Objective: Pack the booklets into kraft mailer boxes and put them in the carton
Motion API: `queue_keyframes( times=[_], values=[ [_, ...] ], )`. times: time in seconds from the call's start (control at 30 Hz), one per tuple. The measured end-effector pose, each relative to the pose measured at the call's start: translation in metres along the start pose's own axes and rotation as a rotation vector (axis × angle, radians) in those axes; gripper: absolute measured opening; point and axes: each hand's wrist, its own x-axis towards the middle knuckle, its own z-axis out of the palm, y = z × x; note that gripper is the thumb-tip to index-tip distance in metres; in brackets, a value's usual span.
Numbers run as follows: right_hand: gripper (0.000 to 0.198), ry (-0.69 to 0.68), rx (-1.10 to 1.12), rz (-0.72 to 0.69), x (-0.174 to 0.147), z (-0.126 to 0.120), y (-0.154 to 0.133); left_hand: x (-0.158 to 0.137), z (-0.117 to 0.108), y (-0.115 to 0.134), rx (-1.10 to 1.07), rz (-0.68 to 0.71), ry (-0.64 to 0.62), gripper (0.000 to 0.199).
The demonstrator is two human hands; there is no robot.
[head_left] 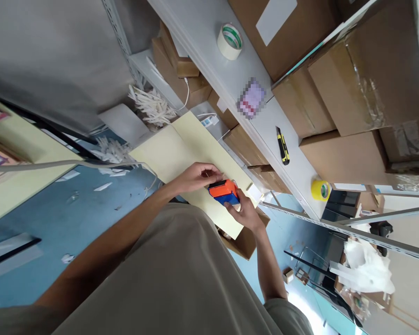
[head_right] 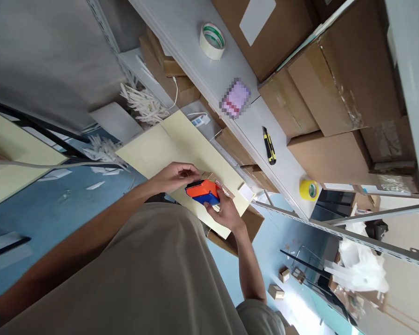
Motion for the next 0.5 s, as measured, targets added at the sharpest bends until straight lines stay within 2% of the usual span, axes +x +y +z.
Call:
queue_keyframes(
  times=[0.13, 0.2, 0.3, 0.4, 0.5],
  values=[
    [0.040, 0.004, 0.090, 0.178, 0.011, 0.007, -0.004, 0.011, 0.001, -0.036, -0.053, -0.054, 0.100, 0.054],
    [0.047, 0.002, 0.112, 0.258, 0.017, 0.011, -0.002, 0.017, 0.009, -0.057, -0.092, -0.071, 0.161, 0.053],
    [0.060, -0.097, 0.165, 0.405, 0.022, 0.009, 0.003, 0.025, 0.026, -0.088, -0.145, -0.159, 0.248, 0.049],
    [0.068, -0.225, 0.186, 0.528, 0.018, -0.009, 0.008, 0.029, 0.038, -0.114, -0.175, -0.283, 0.284, 0.042],
    [0.069, -0.327, 0.222, 0.670, 0.004, -0.039, 0.005, 0.035, 0.037, -0.135, -0.186, -0.340, 0.364, 0.036]
  ],
)
